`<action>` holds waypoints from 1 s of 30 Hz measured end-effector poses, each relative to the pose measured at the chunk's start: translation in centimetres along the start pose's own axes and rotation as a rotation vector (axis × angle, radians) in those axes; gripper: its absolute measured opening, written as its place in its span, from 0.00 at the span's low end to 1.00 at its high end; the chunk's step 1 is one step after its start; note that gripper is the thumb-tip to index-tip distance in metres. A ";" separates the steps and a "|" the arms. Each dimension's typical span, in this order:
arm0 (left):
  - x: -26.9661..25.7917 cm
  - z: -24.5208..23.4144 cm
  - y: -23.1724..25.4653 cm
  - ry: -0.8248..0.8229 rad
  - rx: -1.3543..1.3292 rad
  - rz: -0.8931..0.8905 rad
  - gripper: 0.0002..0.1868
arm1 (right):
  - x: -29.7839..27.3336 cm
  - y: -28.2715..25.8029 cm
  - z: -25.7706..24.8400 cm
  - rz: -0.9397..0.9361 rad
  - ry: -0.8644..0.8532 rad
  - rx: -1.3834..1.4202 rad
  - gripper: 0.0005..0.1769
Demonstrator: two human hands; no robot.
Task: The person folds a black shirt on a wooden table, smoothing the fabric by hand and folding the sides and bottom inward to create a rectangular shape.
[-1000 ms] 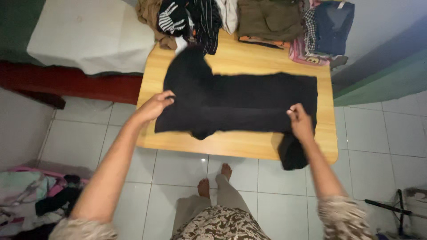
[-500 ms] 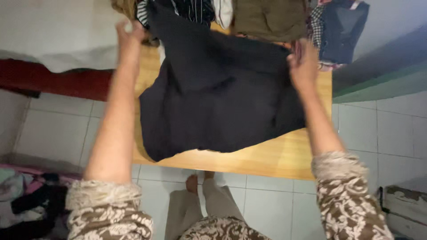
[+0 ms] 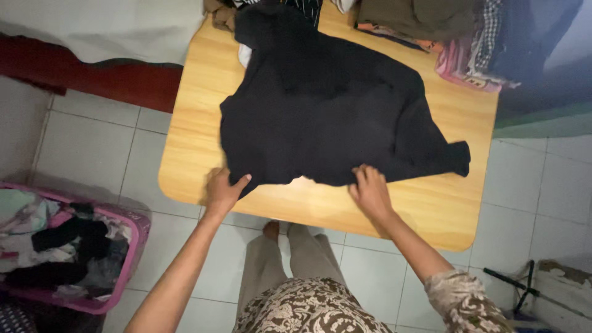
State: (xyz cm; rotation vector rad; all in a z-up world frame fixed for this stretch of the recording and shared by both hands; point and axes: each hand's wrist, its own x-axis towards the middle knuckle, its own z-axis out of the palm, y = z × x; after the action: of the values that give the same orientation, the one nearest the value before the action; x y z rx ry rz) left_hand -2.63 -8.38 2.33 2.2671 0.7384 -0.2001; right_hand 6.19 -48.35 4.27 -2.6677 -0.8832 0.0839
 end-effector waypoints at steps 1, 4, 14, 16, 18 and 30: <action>-0.3 0.3 0.0 0.098 0.060 0.277 0.30 | 0.3 0.8 0.6 0.061 0.034 -0.073 0.22; 0.9 -3.0 2.5 -0.142 -0.477 0.256 0.32 | 0.9 3.2 0.2 0.118 0.162 -0.082 0.15; 4.2 -15.6 0.7 -0.595 -0.441 -0.265 0.28 | 3.1 -2.4 -8.1 0.045 -0.001 -0.086 0.31; 4.6 -14.2 -0.5 -0.302 -0.344 -0.248 0.28 | 1.8 -2.8 -7.1 0.074 -0.096 -0.177 0.37; 3.1 -12.2 -0.8 -0.166 -0.083 -0.114 0.34 | 0.2 -2.7 -5.0 0.122 0.159 -0.317 0.38; -3.8 3.9 5.3 -0.054 0.408 0.737 0.26 | -1.0 1.5 -2.1 0.297 0.210 -0.305 0.25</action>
State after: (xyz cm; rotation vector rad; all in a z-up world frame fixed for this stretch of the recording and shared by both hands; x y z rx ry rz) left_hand -2.48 -15.80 4.09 2.7405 -0.2199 -0.0564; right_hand 6.54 -50.66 5.78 -3.0009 -0.4607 -0.2788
